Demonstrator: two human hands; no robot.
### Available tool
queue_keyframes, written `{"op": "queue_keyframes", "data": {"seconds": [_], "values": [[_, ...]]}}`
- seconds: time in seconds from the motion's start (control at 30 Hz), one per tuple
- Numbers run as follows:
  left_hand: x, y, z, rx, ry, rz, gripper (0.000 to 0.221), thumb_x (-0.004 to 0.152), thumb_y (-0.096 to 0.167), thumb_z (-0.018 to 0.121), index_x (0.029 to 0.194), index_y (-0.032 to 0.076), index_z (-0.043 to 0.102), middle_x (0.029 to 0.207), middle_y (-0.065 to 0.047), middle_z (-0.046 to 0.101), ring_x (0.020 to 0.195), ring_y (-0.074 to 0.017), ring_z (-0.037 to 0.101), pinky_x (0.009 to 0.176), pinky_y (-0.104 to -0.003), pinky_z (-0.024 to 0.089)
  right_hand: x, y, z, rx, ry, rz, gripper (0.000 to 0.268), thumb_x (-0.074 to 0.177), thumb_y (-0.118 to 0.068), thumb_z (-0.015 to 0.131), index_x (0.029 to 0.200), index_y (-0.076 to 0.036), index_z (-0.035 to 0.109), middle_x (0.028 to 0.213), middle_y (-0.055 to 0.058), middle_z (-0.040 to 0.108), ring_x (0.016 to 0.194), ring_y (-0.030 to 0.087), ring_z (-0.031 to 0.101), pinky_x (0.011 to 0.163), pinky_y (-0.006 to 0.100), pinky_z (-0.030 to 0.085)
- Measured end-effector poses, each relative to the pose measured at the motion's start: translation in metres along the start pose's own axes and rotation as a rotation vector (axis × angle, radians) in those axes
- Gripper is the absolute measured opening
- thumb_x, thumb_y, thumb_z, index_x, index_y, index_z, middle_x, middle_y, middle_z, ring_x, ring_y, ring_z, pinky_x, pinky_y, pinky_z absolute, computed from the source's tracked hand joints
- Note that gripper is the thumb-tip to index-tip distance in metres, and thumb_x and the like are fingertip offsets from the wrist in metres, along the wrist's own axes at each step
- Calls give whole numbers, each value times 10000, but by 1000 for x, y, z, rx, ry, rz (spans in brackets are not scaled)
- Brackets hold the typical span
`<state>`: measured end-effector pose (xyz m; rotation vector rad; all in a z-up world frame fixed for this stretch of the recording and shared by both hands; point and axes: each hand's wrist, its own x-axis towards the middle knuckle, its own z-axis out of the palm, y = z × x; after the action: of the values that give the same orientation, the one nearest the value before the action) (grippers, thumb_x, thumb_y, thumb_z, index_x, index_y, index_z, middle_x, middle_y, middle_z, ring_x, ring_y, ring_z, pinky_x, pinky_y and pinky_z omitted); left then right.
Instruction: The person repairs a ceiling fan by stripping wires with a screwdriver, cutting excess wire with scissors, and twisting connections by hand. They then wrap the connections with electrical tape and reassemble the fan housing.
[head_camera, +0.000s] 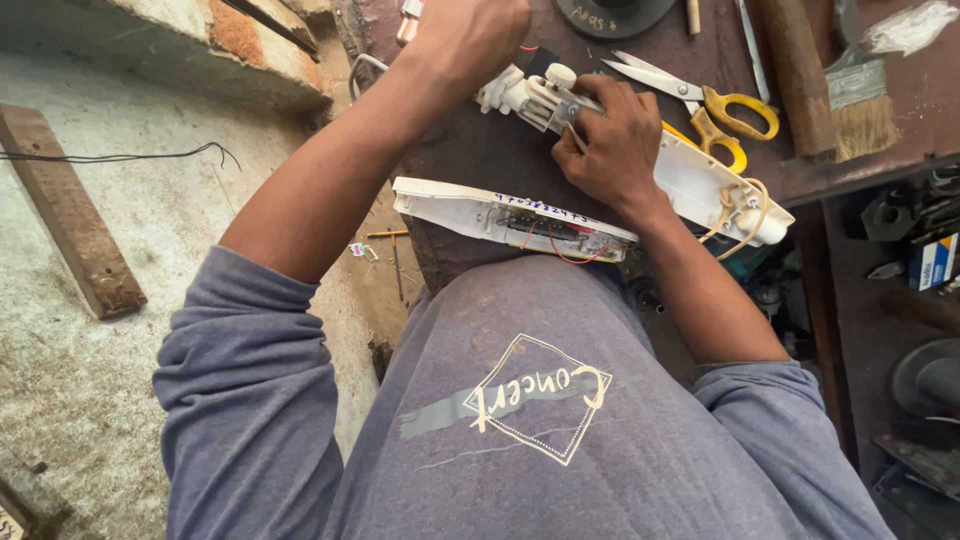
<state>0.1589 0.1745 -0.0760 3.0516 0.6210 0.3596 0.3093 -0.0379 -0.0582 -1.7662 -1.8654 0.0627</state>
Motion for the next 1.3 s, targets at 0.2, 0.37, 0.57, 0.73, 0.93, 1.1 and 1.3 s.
{"op": "queue_keyframes", "data": {"seconds": [0.2,0.37,0.57,0.73,0.93,1.1,1.3], "values": [[9,9,-4,52,-84,20,147,830,184,711,736,92,776,648,-112,707,546,-233,698,445,-389,530,-2,1,5,20,67,-12,153,738,-131,757,826,-15,709,1223,92,693,980,245,662,875,409,424],[12,17,-11,75,-305,-32,223,886,271,684,786,127,822,771,-107,737,697,-248,713,530,-416,527,-6,-2,1,9,108,-44,166,841,-155,790,926,-37,711,1255,82,694,1058,234,678,955,397,416],[15,29,-5,107,-411,-91,192,900,230,666,857,143,832,841,-111,737,810,-257,715,609,-422,512,-8,-2,-3,11,149,-72,211,857,-170,820,970,-37,702,1250,83,682,1109,243,667,1021,405,399],[9,20,6,105,-314,-18,180,835,250,691,804,146,836,839,-139,731,868,-313,709,616,-478,502,-8,1,0,29,176,-65,205,846,-152,824,933,-48,671,1233,78,682,1120,247,664,1019,408,408],[1,-2,10,118,-118,94,116,775,168,709,766,93,797,856,-146,727,840,-303,708,657,-467,496,-7,-2,-4,35,211,-93,479,814,-268,885,1145,-27,637,1225,121,644,1126,289,636,1010,448,390],[-4,-9,23,45,-126,15,128,839,119,677,778,60,772,834,-165,704,824,-327,678,710,-486,481,-9,3,2,-29,170,-110,588,783,-283,911,1265,-64,654,1209,108,645,1094,284,634,973,432,416],[-20,-4,26,24,18,-8,97,807,141,702,780,65,756,1063,-170,657,1086,-367,575,877,-531,401,-9,11,22,27,172,-166,542,811,-224,895,1222,4,627,1172,152,628,1088,339,644,988,477,507]]}}
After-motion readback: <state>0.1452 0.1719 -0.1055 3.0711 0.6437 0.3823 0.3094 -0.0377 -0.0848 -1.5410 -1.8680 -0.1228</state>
